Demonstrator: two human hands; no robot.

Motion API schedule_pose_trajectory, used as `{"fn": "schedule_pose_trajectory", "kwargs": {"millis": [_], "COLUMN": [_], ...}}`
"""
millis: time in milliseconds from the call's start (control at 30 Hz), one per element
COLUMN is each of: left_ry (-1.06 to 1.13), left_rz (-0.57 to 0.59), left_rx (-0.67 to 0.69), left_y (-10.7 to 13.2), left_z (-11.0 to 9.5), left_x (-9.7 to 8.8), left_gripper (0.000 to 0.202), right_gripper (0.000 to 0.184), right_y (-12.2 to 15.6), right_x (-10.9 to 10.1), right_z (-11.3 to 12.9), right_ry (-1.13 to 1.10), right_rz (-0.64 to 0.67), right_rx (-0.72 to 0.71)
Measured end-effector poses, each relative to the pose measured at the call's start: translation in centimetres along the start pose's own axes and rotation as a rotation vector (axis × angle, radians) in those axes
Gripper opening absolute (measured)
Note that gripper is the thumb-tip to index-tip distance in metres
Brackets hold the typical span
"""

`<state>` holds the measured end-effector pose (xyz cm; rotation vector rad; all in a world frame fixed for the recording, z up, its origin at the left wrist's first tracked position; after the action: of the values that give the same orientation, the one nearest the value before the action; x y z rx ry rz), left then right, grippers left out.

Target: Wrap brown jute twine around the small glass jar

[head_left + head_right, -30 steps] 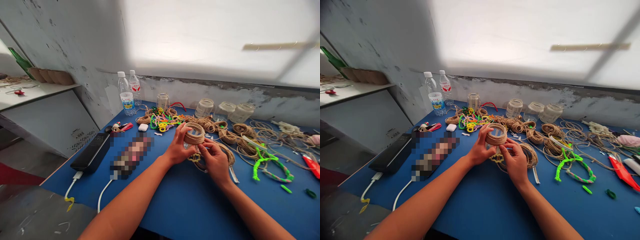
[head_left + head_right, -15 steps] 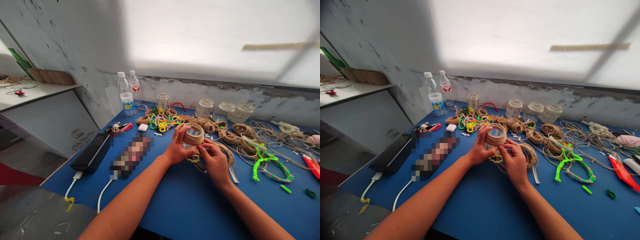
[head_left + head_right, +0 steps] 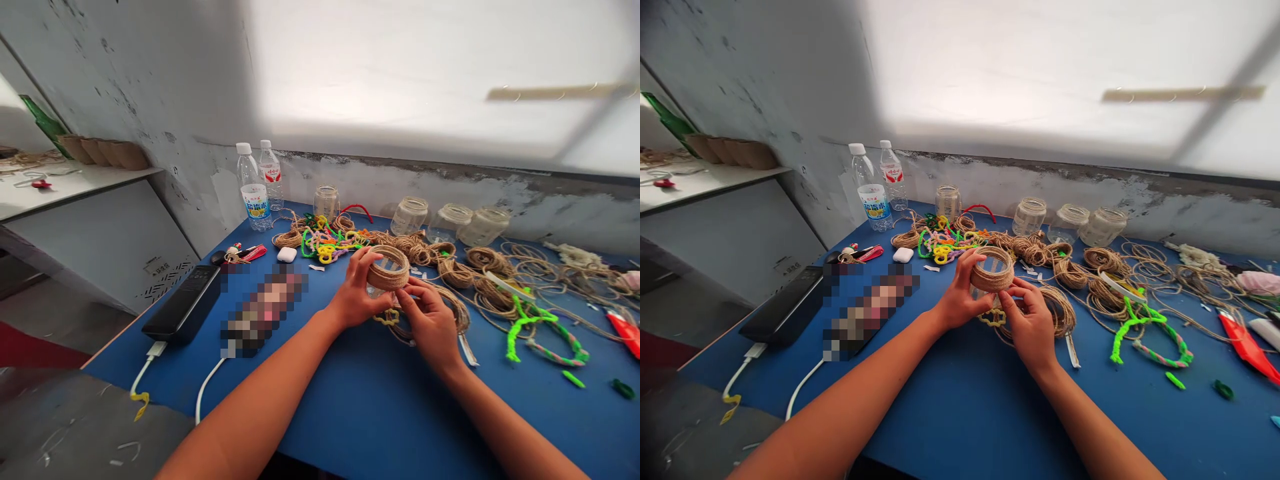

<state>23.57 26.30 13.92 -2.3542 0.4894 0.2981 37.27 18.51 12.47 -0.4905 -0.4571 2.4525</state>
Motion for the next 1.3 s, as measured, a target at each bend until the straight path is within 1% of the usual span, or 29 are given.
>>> {"fn": "schedule_pose_trajectory", "kwargs": {"millis": [167,333,633,700,800,867,1100,1300], "left_ry": [-0.009,-0.035,-0.026,-0.022,-0.015,-0.007,0.037,0.054], "left_rz": [-0.007,-0.024,-0.024,-0.024,-0.021,-0.018,-0.034,-0.011], "left_rx": [-0.006,-0.035,-0.046,-0.045,-0.050,-0.051,0.019,0.014], "left_y": [0.0,0.0,-0.1,-0.1,-0.1,-0.1,-0.1,-0.1], "left_z": [-0.1,-0.1,-0.3,-0.3,-0.2,-0.1,-0.1,0.0], "left_x": [-0.1,-0.2,-0.4,-0.4,-0.3,-0.3,-0.3,-0.2], "left_gripper": [0.069,0.065,0.063,0.063,0.064,0.065,0.071,0.070], "right_gripper": [0.034,0.033,0.034,0.033,0.033,0.035,0.036,0.037], "right_y": [-0.1,-0.4,-0.5,-0.5,-0.4,-0.4,-0.3,-0.2], "right_x": [0.0,0.1,0.4,0.6,1.2,1.3,1.1,1.2], "right_z": [0.0,-0.2,-0.4,-0.6,-1.2,-1.2,-0.6,-0.3], "right_ry": [0.000,-0.025,0.025,0.001,-0.075,-0.090,-0.100,-0.111], "right_rz": [0.006,0.014,0.043,0.071,0.122,0.133,0.118,0.144], "right_rx": [-0.006,0.009,-0.046,-0.029,0.039,0.062,0.061,0.054]}}
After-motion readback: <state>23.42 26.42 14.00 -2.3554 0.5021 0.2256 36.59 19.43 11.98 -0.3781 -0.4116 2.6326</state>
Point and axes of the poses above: each hand's wrist, its own y-axis away from the middle knuckle, its own x-axis out of the palm, z = x × y, the point moved 9 cm from there along -y, towards the middle knuckle, and after that the axes turned 2 degrees about -z, right-handed, at the moved point
